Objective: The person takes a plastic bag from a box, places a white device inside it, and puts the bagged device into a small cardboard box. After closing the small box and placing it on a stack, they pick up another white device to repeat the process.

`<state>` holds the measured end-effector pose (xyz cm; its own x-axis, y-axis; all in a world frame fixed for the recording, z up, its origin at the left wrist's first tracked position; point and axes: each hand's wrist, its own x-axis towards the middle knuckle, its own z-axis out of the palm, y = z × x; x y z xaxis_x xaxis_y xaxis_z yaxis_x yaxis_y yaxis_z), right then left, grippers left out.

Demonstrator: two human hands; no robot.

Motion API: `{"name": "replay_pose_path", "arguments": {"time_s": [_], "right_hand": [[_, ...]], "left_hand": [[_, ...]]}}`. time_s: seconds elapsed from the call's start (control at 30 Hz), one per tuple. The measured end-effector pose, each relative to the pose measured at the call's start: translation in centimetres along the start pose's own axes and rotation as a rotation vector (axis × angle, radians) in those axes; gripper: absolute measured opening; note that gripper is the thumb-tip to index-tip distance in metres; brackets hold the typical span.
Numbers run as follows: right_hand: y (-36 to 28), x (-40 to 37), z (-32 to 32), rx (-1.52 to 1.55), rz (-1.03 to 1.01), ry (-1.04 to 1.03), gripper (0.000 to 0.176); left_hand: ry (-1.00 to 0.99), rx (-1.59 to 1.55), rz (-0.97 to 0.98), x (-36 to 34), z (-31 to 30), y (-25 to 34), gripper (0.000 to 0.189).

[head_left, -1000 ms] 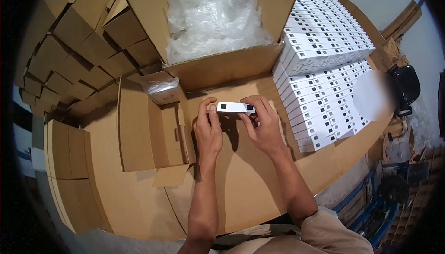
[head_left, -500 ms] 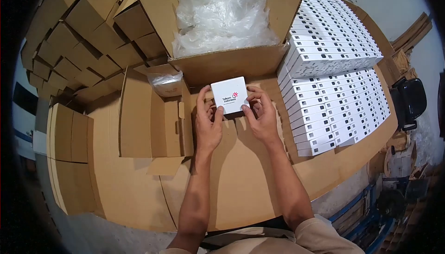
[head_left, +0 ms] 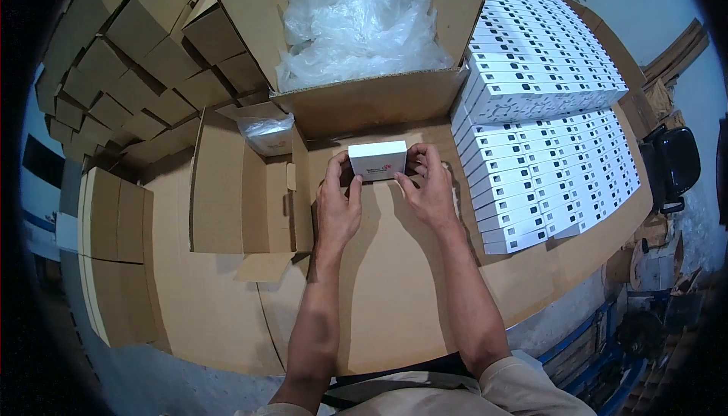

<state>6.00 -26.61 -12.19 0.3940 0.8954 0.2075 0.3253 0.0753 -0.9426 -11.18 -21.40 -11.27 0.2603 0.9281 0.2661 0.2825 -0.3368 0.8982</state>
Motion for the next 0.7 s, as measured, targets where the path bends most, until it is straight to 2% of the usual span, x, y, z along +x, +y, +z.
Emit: {"name": "replay_pose_path", "arguments": {"time_s": [0.33,0.47,0.57,0.7], "right_hand": [[-0.2,0.0,-0.3,-0.005,-0.012,-0.043,0.044],[-0.6,-0.1,-0.7,-0.021,-0.007,-0.084,0.054],[-0.7,-0.3,-1.1,0.039,-0.052,-0.087,0.064],[-0.3,-0.2,-1.6,0.144,-0.026,-0.064,0.071]], "left_hand": [[-0.035,0.049,-0.058,-0.1,-0.3,-0.3,0.037],[-0.041,0.017,-0.096,-0.1,-0.4,0.9,0.040],[0.078,0.010,0.040,-0.2,-0.1,0.7,0.050],[0.243,0.093,0.228,-0.5,-1.1,2.5,0.045]]}}
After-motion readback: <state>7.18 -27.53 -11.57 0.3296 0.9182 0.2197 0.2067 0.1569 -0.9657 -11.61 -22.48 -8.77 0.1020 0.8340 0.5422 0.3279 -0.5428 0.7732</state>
